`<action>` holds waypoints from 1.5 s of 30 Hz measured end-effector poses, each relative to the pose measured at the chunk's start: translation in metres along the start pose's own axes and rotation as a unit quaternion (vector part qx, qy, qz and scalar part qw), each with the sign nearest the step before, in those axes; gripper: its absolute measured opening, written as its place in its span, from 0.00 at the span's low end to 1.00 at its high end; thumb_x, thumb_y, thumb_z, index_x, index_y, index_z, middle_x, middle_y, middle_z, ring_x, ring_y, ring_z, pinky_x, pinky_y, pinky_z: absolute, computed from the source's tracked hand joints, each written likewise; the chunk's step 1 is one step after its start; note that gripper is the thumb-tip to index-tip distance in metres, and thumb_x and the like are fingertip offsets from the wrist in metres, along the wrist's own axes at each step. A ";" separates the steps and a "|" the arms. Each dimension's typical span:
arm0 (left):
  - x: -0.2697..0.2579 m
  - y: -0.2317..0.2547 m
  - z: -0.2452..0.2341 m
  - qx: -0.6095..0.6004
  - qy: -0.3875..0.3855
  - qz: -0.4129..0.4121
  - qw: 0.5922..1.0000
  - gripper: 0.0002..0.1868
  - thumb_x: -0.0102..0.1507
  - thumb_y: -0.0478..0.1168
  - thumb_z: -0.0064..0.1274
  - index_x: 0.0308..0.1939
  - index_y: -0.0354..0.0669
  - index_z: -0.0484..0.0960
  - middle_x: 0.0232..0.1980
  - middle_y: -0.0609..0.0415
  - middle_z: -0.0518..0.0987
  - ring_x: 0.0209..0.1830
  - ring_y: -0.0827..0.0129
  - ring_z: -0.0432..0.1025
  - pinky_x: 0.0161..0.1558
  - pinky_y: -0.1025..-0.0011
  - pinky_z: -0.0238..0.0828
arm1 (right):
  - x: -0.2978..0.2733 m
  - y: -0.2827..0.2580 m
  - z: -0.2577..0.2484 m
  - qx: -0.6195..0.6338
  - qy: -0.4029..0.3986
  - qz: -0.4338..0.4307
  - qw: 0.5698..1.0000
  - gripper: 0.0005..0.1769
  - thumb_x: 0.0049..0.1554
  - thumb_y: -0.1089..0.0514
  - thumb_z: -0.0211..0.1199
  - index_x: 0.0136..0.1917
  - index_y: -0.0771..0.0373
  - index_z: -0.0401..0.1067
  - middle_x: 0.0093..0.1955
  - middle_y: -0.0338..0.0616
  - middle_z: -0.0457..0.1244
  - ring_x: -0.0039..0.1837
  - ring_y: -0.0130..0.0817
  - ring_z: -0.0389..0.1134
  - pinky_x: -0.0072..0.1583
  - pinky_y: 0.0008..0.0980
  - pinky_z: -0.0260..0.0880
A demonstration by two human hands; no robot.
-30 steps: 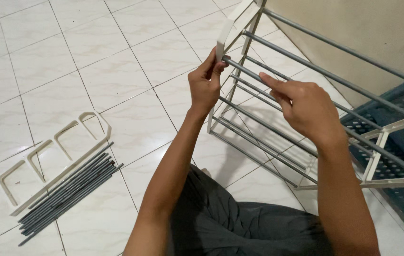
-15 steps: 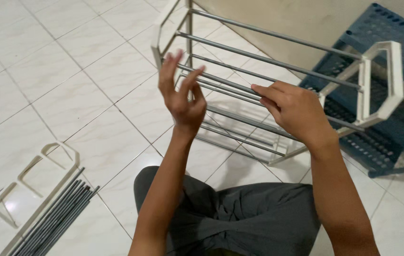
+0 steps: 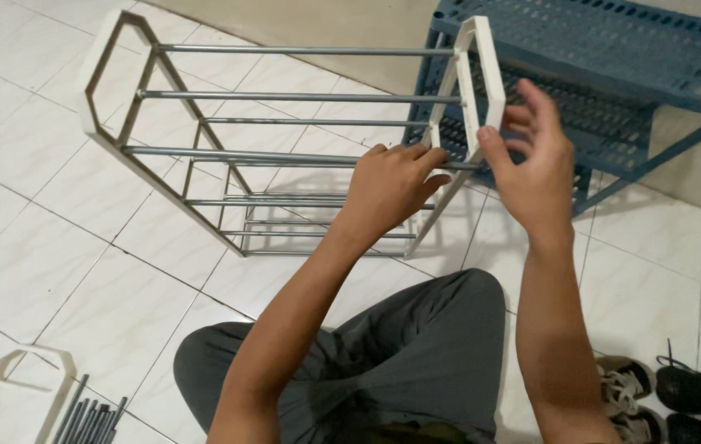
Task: The person assembles a metal rack by inserting metal rods into white plastic frames. They repeatedly pick up rods, align them with the frame slots, and push them into place, gradually building the structure on the floor.
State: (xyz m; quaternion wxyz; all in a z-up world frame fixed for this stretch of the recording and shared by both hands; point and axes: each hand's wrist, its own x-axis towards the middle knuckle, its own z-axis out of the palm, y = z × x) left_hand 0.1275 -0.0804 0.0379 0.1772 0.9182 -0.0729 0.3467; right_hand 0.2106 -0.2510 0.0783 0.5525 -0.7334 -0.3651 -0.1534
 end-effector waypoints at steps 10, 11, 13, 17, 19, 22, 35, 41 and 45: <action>0.012 0.005 0.019 -0.032 0.041 0.042 0.998 0.06 0.63 0.45 0.61 0.41 0.51 0.86 0.34 0.60 0.81 0.31 0.61 0.78 0.30 0.64 0.71 | 0.005 0.027 0.004 -0.002 -0.070 0.057 0.996 0.16 0.64 0.61 0.62 0.63 0.70 0.71 0.44 0.46 0.72 0.48 0.26 0.75 0.50 0.27 0.75; 0.014 0.004 0.018 -0.029 0.044 0.046 0.998 0.07 0.63 0.45 0.61 0.42 0.51 0.87 0.33 0.60 0.81 0.30 0.62 0.77 0.29 0.64 0.71 | 0.007 0.027 0.003 0.005 -0.069 0.063 0.996 0.16 0.64 0.61 0.62 0.63 0.70 0.71 0.43 0.45 0.71 0.47 0.25 0.74 0.49 0.27 0.74; 0.013 0.003 0.017 -0.027 0.049 0.049 0.997 0.08 0.62 0.44 0.62 0.45 0.52 0.89 0.33 0.60 0.80 0.29 0.63 0.77 0.28 0.64 0.70 | 0.006 0.028 0.003 0.019 -0.070 0.076 0.994 0.14 0.63 0.61 0.61 0.61 0.69 0.72 0.41 0.44 0.70 0.44 0.24 0.72 0.47 0.27 0.73; 0.014 0.003 0.017 -0.019 0.054 0.062 0.996 0.09 0.62 0.45 0.64 0.45 0.52 0.89 0.32 0.60 0.81 0.28 0.64 0.76 0.25 0.65 0.68 | 0.009 0.033 0.001 -0.020 -0.071 0.065 0.995 0.12 0.62 0.63 0.60 0.58 0.70 0.72 0.39 0.45 0.69 0.41 0.26 0.71 0.46 0.27 0.71; 0.016 0.003 0.016 -0.022 0.064 0.062 0.996 0.08 0.63 0.46 0.64 0.44 0.52 0.89 0.32 0.61 0.81 0.27 0.65 0.76 0.24 0.66 0.66 | 0.010 0.036 0.002 -0.026 -0.067 0.070 0.995 0.11 0.61 0.64 0.60 0.56 0.70 0.73 0.38 0.45 0.69 0.40 0.26 0.72 0.45 0.27 0.71; 0.017 0.004 0.017 -0.025 0.065 0.061 0.996 0.08 0.63 0.46 0.64 0.44 0.52 0.89 0.32 0.61 0.81 0.26 0.67 0.76 0.23 0.67 0.66 | 0.011 0.040 0.000 -0.030 -0.065 0.067 0.995 0.11 0.60 0.64 0.60 0.55 0.69 0.72 0.40 0.45 0.69 0.41 0.25 0.72 0.45 0.27 0.71; 0.026 -0.002 0.021 -0.019 0.072 0.052 0.996 0.07 0.64 0.47 0.62 0.41 0.53 0.89 0.33 0.62 0.82 0.27 0.64 0.77 0.23 0.65 0.66 | 0.019 0.050 -0.007 -0.008 -0.088 0.056 0.995 0.13 0.59 0.67 0.60 0.58 0.71 0.71 0.49 0.47 0.71 0.48 0.25 0.72 0.48 0.25 0.73; 0.026 -0.007 0.028 -0.018 0.061 0.047 0.997 0.07 0.64 0.47 0.62 0.42 0.52 0.89 0.33 0.62 0.82 0.26 0.63 0.77 0.23 0.63 0.67 | 0.021 0.051 -0.008 0.016 -0.087 0.053 0.995 0.14 0.59 0.67 0.60 0.58 0.72 0.71 0.50 0.47 0.71 0.50 0.24 0.72 0.50 0.25 0.73; 0.024 -0.008 0.033 -0.014 0.056 0.048 0.997 0.07 0.64 0.47 0.61 0.42 0.52 0.89 0.33 0.62 0.82 0.27 0.64 0.77 0.24 0.64 0.68 | 0.023 0.046 -0.008 -0.024 -0.082 0.074 0.994 0.14 0.58 0.67 0.61 0.58 0.71 0.73 0.48 0.47 0.71 0.47 0.24 0.71 0.49 0.25 0.72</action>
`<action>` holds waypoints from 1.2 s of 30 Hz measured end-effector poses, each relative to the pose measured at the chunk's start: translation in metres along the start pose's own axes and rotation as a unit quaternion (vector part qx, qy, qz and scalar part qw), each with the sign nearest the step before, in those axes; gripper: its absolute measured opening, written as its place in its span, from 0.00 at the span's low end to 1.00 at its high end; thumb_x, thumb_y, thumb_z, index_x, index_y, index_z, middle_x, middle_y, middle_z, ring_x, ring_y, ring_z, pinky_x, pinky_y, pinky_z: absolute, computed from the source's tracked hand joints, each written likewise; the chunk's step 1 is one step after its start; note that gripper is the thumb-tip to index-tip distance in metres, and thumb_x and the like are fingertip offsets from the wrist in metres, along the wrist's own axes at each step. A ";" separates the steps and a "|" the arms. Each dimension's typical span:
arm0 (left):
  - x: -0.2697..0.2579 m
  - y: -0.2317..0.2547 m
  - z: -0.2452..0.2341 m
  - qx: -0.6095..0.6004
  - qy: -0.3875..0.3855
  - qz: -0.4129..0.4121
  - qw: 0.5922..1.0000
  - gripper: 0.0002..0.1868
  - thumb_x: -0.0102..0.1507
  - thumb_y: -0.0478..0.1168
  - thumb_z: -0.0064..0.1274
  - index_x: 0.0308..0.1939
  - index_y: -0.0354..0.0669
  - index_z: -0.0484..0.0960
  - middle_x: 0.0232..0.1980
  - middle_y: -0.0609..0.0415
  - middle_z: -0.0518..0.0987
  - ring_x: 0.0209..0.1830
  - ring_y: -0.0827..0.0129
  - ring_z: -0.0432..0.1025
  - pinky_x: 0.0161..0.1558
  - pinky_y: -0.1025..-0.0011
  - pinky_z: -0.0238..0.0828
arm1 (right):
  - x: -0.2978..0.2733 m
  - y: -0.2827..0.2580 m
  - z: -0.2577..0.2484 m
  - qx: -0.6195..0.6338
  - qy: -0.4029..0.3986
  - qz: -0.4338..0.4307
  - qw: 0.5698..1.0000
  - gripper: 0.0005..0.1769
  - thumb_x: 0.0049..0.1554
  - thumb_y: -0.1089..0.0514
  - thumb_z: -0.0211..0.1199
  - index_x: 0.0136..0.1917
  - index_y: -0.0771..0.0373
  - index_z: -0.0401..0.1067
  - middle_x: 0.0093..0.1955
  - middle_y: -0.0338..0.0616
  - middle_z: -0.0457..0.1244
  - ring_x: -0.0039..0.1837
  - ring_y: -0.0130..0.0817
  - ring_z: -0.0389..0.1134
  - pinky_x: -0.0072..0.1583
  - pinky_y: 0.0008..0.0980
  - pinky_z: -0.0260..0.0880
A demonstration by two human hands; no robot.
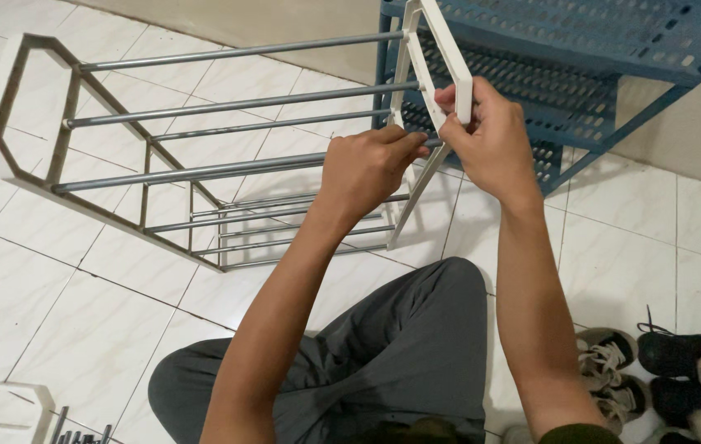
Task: The person assembles a metal rack by inserting metal rods into white plastic frames. They repeatedly pick up rods, align them with the frame slots, and push them into place, gradually building the structure on the floor.
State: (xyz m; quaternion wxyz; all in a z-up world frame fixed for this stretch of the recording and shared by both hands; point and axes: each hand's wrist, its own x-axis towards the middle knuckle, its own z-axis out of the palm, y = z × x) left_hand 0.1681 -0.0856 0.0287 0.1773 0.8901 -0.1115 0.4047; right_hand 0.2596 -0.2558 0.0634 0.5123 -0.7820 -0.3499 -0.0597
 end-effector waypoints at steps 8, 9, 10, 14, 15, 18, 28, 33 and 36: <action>0.002 0.007 -0.001 0.006 0.006 -0.011 1.000 0.08 0.64 0.47 0.61 0.41 0.49 0.88 0.32 0.60 0.80 0.28 0.63 0.77 0.25 0.64 0.69 | -0.018 0.015 0.005 0.114 0.025 0.008 0.993 0.16 0.65 0.64 0.61 0.64 0.72 0.70 0.57 0.48 0.70 0.55 0.26 0.72 0.56 0.26 0.73; 0.001 0.007 -0.004 -0.004 0.009 -0.005 1.000 0.09 0.63 0.46 0.61 0.42 0.48 0.88 0.32 0.60 0.80 0.28 0.63 0.77 0.24 0.64 0.69 | -0.022 0.022 0.003 0.171 0.027 0.011 0.985 0.17 0.66 0.63 0.60 0.66 0.73 0.69 0.60 0.48 0.69 0.58 0.27 0.71 0.59 0.27 0.73; 0.001 0.007 -0.006 -0.014 0.012 0.001 1.000 0.10 0.63 0.46 0.61 0.43 0.46 0.88 0.33 0.59 0.80 0.27 0.63 0.77 0.24 0.65 0.69 | -0.025 0.029 0.003 0.227 0.029 0.014 0.973 0.18 0.68 0.63 0.59 0.68 0.74 0.68 0.62 0.49 0.69 0.61 0.28 0.71 0.63 0.27 0.73; 0.003 0.008 -0.005 -0.025 0.015 -0.013 0.999 0.06 0.64 0.43 0.62 0.39 0.47 0.87 0.34 0.60 0.81 0.28 0.63 0.77 0.26 0.66 0.70 | -0.044 0.052 0.011 0.321 0.029 0.052 0.945 0.15 0.65 0.62 0.62 0.62 0.76 0.73 0.55 0.51 0.71 0.55 0.33 0.75 0.61 0.32 0.79; 0.004 0.009 -0.004 -0.022 0.010 -0.019 1.000 0.05 0.63 0.43 0.62 0.39 0.47 0.88 0.33 0.60 0.81 0.28 0.63 0.77 0.26 0.66 0.69 | -0.049 0.055 0.015 0.308 0.041 0.041 0.950 0.15 0.65 0.63 0.64 0.61 0.77 0.74 0.55 0.52 0.71 0.56 0.33 0.74 0.62 0.32 0.78; 0.002 0.011 0.001 -0.019 0.025 -0.009 0.999 0.05 0.63 0.42 0.63 0.39 0.47 0.87 0.33 0.60 0.79 0.29 0.64 0.77 0.27 0.66 0.70 | -0.056 0.055 0.021 0.241 0.065 -0.003 0.968 0.12 0.64 0.65 0.67 0.59 0.76 0.76 0.54 0.51 0.71 0.55 0.31 0.73 0.60 0.28 0.76; 0.004 0.010 0.011 -0.013 0.010 -0.006 1.000 0.06 0.62 0.39 0.63 0.37 0.45 0.80 0.35 0.58 0.75 0.32 0.63 0.77 0.29 0.65 0.70 | -0.056 0.036 0.022 0.072 0.090 -0.018 0.993 0.12 0.64 0.68 0.67 0.61 0.77 0.76 0.52 0.52 0.73 0.50 0.24 0.69 0.51 0.21 0.70; -0.004 0.017 -0.005 -0.052 0.040 0.010 0.998 0.11 0.62 0.33 0.61 0.49 0.42 0.83 0.47 0.54 0.80 0.46 0.60 0.77 0.47 0.61 0.73 | -0.057 0.025 0.021 0.094 0.087 -0.043 0.991 0.14 0.65 0.70 0.65 0.63 0.76 0.74 0.57 0.52 0.71 0.58 0.30 0.73 0.60 0.28 0.77; -0.023 0.021 -0.022 -0.075 0.069 0.006 0.995 0.14 0.62 0.29 0.61 0.52 0.42 0.84 0.56 0.52 0.81 0.58 0.57 0.76 0.59 0.59 0.72 | -0.064 0.016 0.023 0.035 0.110 -0.045 0.992 0.19 0.63 0.71 0.66 0.66 0.75 0.72 0.61 0.54 0.69 0.59 0.35 0.74 0.57 0.29 0.78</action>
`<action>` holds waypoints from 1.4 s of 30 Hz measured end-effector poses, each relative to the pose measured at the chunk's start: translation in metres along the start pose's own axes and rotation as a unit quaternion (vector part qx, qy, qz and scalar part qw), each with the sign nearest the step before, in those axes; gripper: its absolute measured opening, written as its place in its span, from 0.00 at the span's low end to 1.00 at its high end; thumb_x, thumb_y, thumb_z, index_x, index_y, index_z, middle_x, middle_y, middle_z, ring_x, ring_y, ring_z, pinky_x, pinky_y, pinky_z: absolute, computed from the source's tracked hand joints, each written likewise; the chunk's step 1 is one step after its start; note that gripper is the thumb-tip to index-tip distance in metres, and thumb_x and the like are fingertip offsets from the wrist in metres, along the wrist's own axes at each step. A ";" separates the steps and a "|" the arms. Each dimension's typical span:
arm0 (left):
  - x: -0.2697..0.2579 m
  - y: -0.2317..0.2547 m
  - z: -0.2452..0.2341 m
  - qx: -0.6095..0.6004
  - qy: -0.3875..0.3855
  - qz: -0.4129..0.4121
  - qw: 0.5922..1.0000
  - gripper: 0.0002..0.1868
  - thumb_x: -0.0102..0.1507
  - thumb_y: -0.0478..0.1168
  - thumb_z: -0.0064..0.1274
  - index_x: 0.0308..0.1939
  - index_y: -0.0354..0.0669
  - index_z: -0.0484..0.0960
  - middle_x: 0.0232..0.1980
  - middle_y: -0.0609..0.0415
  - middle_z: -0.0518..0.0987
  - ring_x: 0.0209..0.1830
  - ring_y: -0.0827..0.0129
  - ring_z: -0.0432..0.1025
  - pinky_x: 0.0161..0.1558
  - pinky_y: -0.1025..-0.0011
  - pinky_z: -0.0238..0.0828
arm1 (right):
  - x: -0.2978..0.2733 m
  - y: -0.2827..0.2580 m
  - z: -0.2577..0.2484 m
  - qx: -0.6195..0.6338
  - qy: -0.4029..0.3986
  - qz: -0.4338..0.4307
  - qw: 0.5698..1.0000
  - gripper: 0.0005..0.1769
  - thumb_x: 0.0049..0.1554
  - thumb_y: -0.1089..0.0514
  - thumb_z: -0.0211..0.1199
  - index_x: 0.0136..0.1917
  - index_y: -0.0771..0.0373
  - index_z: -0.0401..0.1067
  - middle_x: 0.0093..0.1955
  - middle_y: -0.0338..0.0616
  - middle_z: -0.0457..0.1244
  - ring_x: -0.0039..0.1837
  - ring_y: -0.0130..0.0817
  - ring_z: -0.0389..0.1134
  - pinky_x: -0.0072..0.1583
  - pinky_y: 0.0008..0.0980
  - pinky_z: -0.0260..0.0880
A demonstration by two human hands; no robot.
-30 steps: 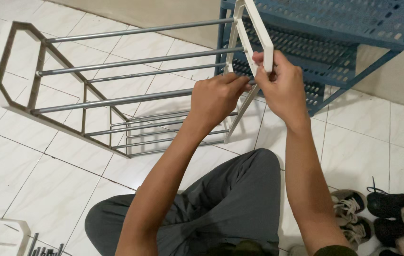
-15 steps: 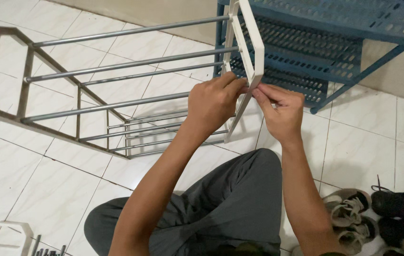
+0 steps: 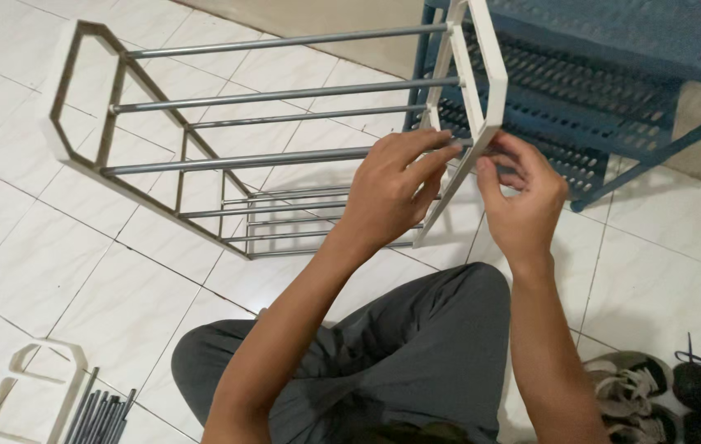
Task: The person assembles a metal rack by inserting metal rods into white plastic frames. They repeatedly pick up rods, align them with the frame slots, and push them into place, gradually building the structure on the floor.
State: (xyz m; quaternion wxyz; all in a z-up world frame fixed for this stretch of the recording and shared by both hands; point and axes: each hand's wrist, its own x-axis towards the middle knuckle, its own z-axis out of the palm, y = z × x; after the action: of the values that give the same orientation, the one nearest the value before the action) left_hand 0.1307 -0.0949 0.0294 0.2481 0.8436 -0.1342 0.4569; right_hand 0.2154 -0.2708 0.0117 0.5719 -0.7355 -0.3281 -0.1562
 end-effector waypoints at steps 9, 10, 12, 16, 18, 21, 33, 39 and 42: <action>-0.070 -0.025 -0.100 0.207 0.118 -0.108 0.965 0.15 0.60 0.27 0.62 0.47 0.50 0.85 0.59 0.54 0.77 0.65 0.57 0.69 0.67 0.58 0.64 | 0.004 -0.013 0.005 -0.014 -0.050 -0.014 0.999 0.36 0.64 0.70 0.68 0.79 0.71 0.56 0.71 0.56 0.63 0.66 0.40 0.71 0.61 0.32 0.77; -0.080 -0.028 -0.110 0.243 0.136 -0.118 0.953 0.15 0.60 0.27 0.63 0.46 0.50 0.85 0.58 0.55 0.77 0.62 0.57 0.68 0.64 0.59 0.64 | 0.003 -0.015 0.009 -0.024 -0.050 -0.023 0.998 0.37 0.64 0.70 0.69 0.80 0.71 0.55 0.71 0.56 0.63 0.66 0.41 0.71 0.60 0.31 0.77; -0.100 -0.035 -0.126 0.260 0.141 -0.141 0.945 0.14 0.60 0.27 0.64 0.46 0.50 0.85 0.56 0.55 0.77 0.60 0.57 0.68 0.62 0.59 0.64 | -0.011 -0.022 0.016 -0.140 0.025 -0.122 0.982 0.39 0.59 0.71 0.69 0.78 0.72 0.54 0.68 0.62 0.59 0.66 0.47 0.67 0.61 0.37 0.73; -0.138 -0.050 -0.138 0.264 0.102 -0.174 0.943 0.12 0.62 0.30 0.64 0.46 0.50 0.84 0.54 0.57 0.77 0.59 0.59 0.71 0.61 0.60 0.64 | -0.042 -0.025 0.038 -0.189 0.126 -0.155 0.962 0.24 0.58 0.72 0.69 0.65 0.69 0.64 0.57 0.61 0.56 0.62 0.49 0.61 0.57 0.42 0.67; -0.155 -0.061 -0.133 0.238 0.051 -0.195 0.950 0.13 0.62 0.31 0.63 0.49 0.49 0.84 0.55 0.54 0.78 0.60 0.57 0.71 0.61 0.59 0.64 | -0.048 -0.015 0.055 -0.114 -0.003 -0.115 0.987 0.10 0.63 0.68 0.65 0.58 0.63 0.71 0.56 0.48 0.61 0.60 0.35 0.64 0.54 0.33 0.70; -0.172 -0.083 -0.123 0.257 0.007 -0.191 0.947 0.14 0.61 0.34 0.62 0.51 0.47 0.84 0.57 0.51 0.78 0.62 0.53 0.71 0.62 0.56 0.63 | -0.049 0.009 0.087 -0.192 -0.135 -0.185 0.954 0.15 0.59 0.62 0.67 0.59 0.65 0.76 0.59 0.54 0.64 0.61 0.54 0.65 0.64 0.49 0.64; -0.211 -0.108 -0.136 0.243 0.267 -0.329 0.872 0.19 0.64 0.37 0.65 0.54 0.44 0.74 0.52 0.48 0.71 0.54 0.55 0.66 0.57 0.59 0.64 | -0.064 0.069 0.073 -0.142 0.030 -0.062 0.987 0.06 0.65 0.69 0.70 0.56 0.66 0.77 0.49 0.46 0.67 0.51 0.29 0.68 0.47 0.27 0.70; -0.218 -0.133 -0.144 0.108 0.259 -0.452 0.847 0.30 0.66 0.42 0.62 0.68 0.33 0.67 0.58 0.44 0.76 0.57 0.56 0.70 0.59 0.59 0.67 | -0.057 0.103 0.060 0.009 -0.036 0.081 0.996 0.34 0.66 0.63 0.67 0.78 0.70 0.54 0.64 0.44 0.62 0.59 0.29 0.68 0.57 0.28 0.71; -0.221 -0.144 -0.139 0.093 0.257 -0.435 0.858 0.27 0.70 0.40 0.58 0.69 0.31 0.68 0.63 0.42 0.78 0.62 0.58 0.72 0.64 0.59 0.66 | -0.060 0.113 0.066 -0.005 -0.104 0.142 0.984 0.32 0.69 0.60 0.60 0.82 0.67 0.55 0.62 0.45 0.69 0.57 0.26 0.68 0.56 0.25 0.69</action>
State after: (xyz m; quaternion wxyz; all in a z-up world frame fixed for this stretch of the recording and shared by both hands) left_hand -0.0230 0.1010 -0.1348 0.3673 0.6881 0.3580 0.5133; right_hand 0.2367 -0.2413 -0.1279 0.5476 -0.7893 -0.2777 0.0022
